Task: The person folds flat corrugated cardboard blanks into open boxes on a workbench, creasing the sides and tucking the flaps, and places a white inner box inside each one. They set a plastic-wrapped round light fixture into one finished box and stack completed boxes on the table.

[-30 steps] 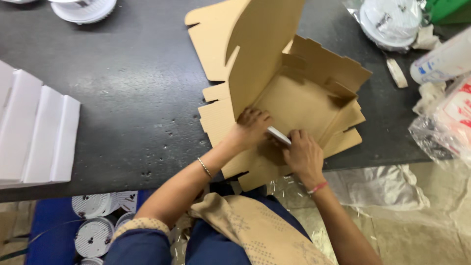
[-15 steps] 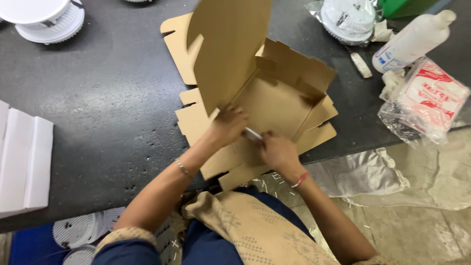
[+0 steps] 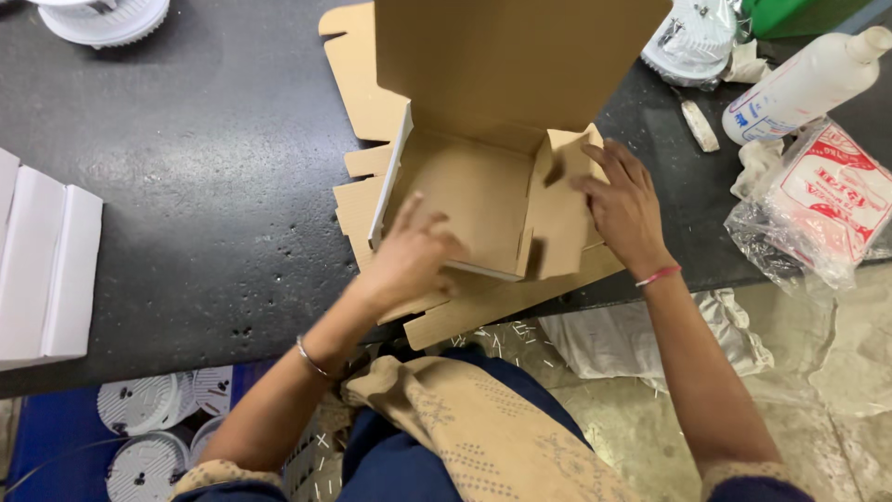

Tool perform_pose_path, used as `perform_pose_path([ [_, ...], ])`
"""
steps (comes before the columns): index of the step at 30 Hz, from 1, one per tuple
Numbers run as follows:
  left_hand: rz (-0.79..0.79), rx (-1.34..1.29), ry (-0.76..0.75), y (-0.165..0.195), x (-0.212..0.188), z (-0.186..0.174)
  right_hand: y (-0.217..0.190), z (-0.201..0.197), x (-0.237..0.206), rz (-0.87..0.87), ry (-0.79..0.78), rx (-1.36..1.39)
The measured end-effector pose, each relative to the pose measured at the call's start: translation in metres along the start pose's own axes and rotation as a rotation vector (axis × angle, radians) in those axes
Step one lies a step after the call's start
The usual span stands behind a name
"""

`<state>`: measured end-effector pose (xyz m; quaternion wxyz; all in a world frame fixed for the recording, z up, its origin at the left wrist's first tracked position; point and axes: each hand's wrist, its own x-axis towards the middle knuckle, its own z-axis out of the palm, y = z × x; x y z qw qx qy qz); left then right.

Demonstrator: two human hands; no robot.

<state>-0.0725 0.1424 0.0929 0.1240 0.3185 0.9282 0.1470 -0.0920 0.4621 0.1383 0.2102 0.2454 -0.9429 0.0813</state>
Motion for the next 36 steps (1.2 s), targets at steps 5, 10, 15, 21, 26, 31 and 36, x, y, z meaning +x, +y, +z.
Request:
perform_pose_path([
  [5, -0.128, 0.306, 0.209, -0.021, 0.000, -0.006, -0.011, -0.007, -0.018, -0.099, -0.094, 0.053],
  [10, -0.076, 0.132, 0.666, -0.022, -0.004, -0.013, -0.026, -0.017, -0.027, 0.034, -0.191, 0.065],
  [15, -0.024, -0.180, 0.585, 0.038, -0.015, -0.003, -0.019, -0.019, -0.025, 0.057, -0.252, -0.003],
  [21, -0.044, -0.159, 0.455, 0.065, -0.015, 0.003, -0.011, -0.015, -0.021, -0.072, -0.322, -0.008],
  [26, -0.047, -0.040, 0.483, 0.066, -0.001, 0.018, -0.014, -0.010, -0.011, -0.104, -0.448, 0.057],
  [31, -0.033, -0.089, 0.422, 0.059, 0.012, 0.025, 0.000, -0.010, 0.017, -0.196, -0.678, -0.001],
  [36, -0.047, -0.217, 0.323, 0.048, 0.023, 0.019, 0.015, -0.004, 0.037, -0.103, -0.917, 0.029],
])
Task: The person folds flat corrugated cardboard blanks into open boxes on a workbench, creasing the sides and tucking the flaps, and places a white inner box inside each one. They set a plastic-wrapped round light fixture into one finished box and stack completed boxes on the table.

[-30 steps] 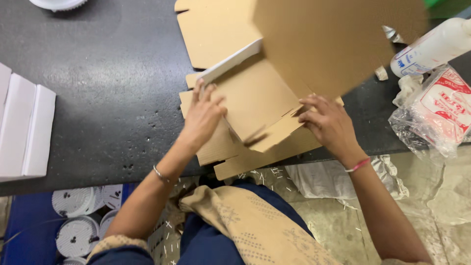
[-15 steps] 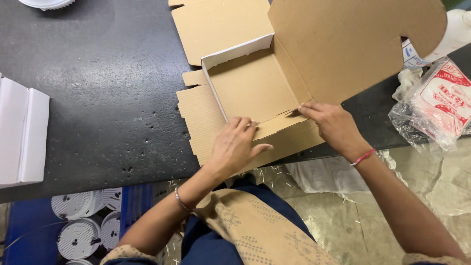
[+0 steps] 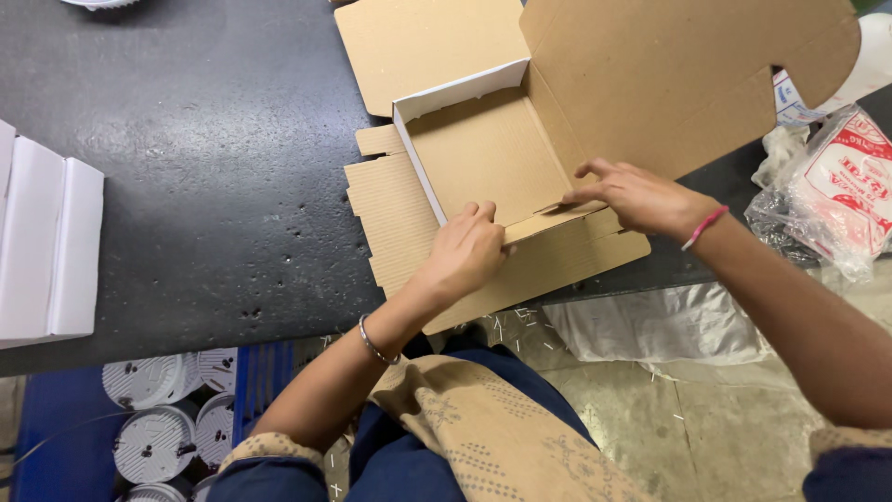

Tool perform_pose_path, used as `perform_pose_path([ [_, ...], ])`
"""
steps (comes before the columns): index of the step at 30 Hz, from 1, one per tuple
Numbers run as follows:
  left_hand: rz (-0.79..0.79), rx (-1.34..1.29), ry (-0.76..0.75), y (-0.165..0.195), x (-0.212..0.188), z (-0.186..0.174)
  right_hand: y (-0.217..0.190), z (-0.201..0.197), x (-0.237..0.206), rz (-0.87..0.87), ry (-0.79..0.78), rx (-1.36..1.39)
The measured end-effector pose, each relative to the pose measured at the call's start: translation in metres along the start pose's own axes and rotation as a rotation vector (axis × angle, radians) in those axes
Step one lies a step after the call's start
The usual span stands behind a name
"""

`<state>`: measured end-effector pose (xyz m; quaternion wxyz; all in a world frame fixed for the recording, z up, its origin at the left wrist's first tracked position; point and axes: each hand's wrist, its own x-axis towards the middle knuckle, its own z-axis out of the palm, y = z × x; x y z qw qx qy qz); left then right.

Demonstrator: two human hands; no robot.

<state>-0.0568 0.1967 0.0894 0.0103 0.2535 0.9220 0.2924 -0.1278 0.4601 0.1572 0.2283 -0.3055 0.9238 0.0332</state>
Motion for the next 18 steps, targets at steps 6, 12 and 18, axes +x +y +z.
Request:
perform_pose_path([
  [6, -0.125, -0.097, -0.176, -0.024, 0.021, 0.008, 0.004, 0.007, 0.019, -0.061, 0.035, 0.004],
  [12, -0.269, -0.205, -0.357, -0.073, 0.079, 0.005, 0.018, -0.008, 0.073, 0.295, -0.194, 0.286],
  [18, -0.183, 0.104, 0.113, -0.059, 0.070, 0.023, 0.018, 0.002, 0.081, -0.001, 0.261, 0.069],
])
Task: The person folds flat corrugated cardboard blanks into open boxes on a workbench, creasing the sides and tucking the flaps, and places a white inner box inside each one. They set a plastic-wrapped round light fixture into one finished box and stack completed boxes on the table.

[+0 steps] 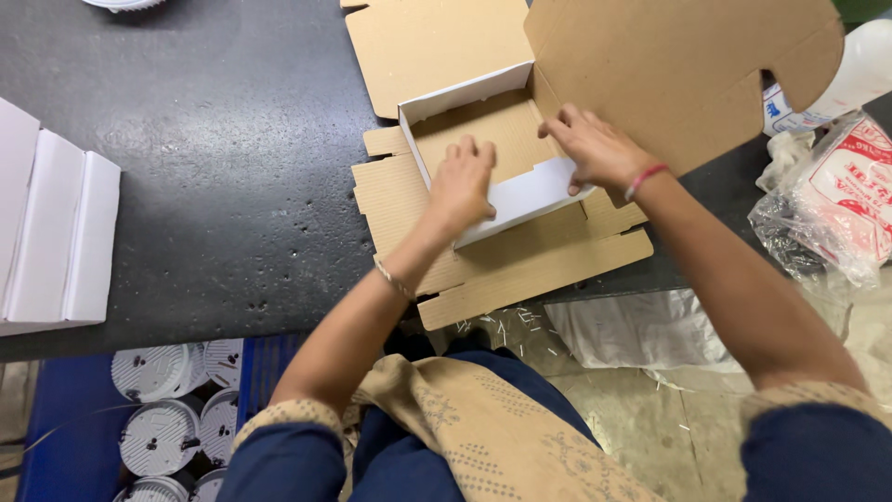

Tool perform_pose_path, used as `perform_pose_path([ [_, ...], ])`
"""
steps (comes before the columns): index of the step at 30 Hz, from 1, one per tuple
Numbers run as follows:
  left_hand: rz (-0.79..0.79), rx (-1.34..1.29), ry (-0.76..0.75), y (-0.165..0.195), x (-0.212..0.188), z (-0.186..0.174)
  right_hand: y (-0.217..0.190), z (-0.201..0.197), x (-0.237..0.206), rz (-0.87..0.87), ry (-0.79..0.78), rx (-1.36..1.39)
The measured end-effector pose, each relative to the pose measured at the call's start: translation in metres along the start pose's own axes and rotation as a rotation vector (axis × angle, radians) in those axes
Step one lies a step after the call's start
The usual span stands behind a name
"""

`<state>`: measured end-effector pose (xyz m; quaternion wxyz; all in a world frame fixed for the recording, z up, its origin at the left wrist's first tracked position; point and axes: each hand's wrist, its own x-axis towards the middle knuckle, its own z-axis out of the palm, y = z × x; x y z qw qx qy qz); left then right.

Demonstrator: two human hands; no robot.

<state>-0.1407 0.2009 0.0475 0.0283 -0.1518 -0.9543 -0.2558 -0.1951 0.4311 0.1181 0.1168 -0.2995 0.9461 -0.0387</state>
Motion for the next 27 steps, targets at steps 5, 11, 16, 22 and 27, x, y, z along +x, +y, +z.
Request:
perform_pose_path([
  [5, 0.102, 0.016, 0.177, 0.033, -0.058, 0.039, -0.012, 0.023, -0.053, -0.244, 0.066, -0.024],
  [11, 0.040, 0.143, 0.270, 0.034, -0.067, 0.054, -0.030, 0.047, -0.041, -0.167, 0.184, 0.035],
  [16, 0.039, 0.150, 0.295, 0.034, -0.062, 0.046, -0.019, 0.063, -0.028, -0.225, 0.292, 0.061],
  [22, -0.042, 0.103, 0.078, 0.037, -0.054, 0.027, -0.001, 0.081, -0.012, -0.191, 0.207, -0.026],
  [27, -0.090, 0.072, 0.069, 0.055, -0.060, 0.011, -0.015, 0.070, -0.021, -0.168, 0.200, 0.052],
])
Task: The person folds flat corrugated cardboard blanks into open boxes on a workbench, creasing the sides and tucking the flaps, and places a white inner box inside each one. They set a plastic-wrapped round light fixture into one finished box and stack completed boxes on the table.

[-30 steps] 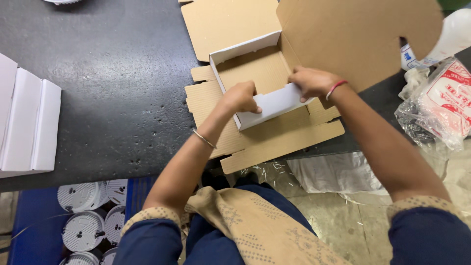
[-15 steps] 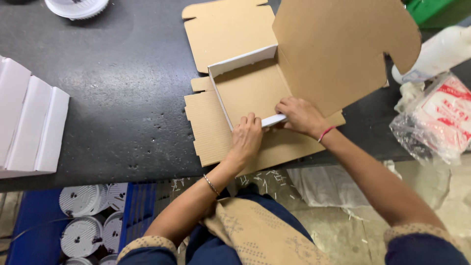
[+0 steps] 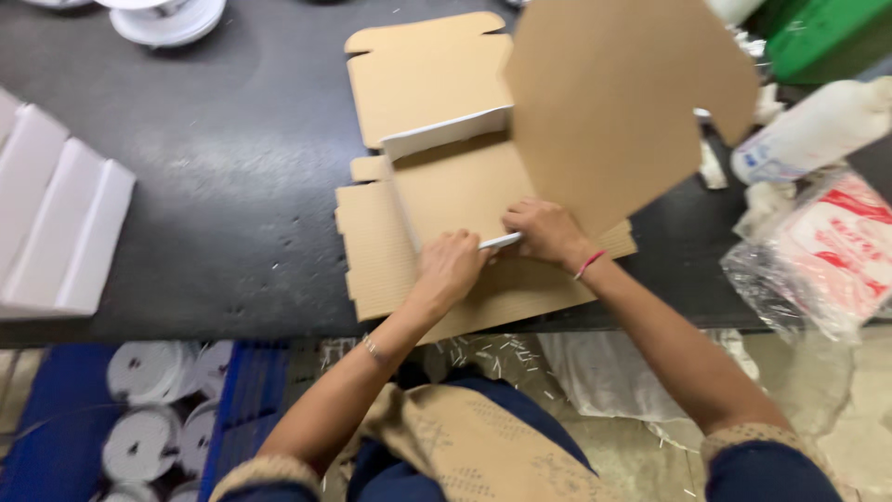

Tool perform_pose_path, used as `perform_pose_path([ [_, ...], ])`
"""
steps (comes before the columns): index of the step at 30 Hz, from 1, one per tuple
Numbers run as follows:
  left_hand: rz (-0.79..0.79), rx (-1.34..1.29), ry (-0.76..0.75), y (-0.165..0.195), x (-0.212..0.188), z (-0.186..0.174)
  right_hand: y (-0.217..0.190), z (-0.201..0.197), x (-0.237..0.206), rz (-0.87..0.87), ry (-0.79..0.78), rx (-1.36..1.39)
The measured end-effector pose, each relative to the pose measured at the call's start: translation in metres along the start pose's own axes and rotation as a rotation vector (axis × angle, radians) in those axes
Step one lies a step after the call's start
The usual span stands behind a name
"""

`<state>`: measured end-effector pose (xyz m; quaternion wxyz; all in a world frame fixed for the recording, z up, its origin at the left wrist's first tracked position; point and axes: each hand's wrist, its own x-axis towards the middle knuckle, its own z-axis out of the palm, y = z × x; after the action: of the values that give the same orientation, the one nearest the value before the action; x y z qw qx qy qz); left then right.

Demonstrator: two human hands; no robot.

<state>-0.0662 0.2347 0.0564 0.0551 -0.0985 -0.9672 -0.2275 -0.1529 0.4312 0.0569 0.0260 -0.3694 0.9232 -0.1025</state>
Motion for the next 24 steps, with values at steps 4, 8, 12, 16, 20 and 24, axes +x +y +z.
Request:
perform_pose_path([
  [4, -0.046, -0.108, -0.184, 0.015, -0.009, -0.017, -0.008, -0.019, -0.006, -0.109, 0.270, -0.101],
  [8, 0.162, -0.066, -0.125, 0.010, -0.019, -0.033, 0.025, -0.028, -0.004, 0.052, 0.440, -0.006],
  [12, 0.199, -0.044, -0.007, -0.004, -0.031, -0.036, 0.116, -0.041, 0.006, 0.279, 0.543, -0.062],
  [16, -0.037, -0.091, -0.066, -0.002, -0.036, -0.023, 0.212, -0.063, 0.023, 0.427, 0.633, -0.265],
  [20, 0.008, -0.061, 0.053, 0.000, -0.040, -0.014, 0.259, -0.086, 0.042, 0.417, 0.638, -0.387],
  [24, 0.009, -0.027, 0.052, -0.002, -0.040, -0.009, 0.263, -0.082, 0.053, 0.634, 0.456, -0.333],
])
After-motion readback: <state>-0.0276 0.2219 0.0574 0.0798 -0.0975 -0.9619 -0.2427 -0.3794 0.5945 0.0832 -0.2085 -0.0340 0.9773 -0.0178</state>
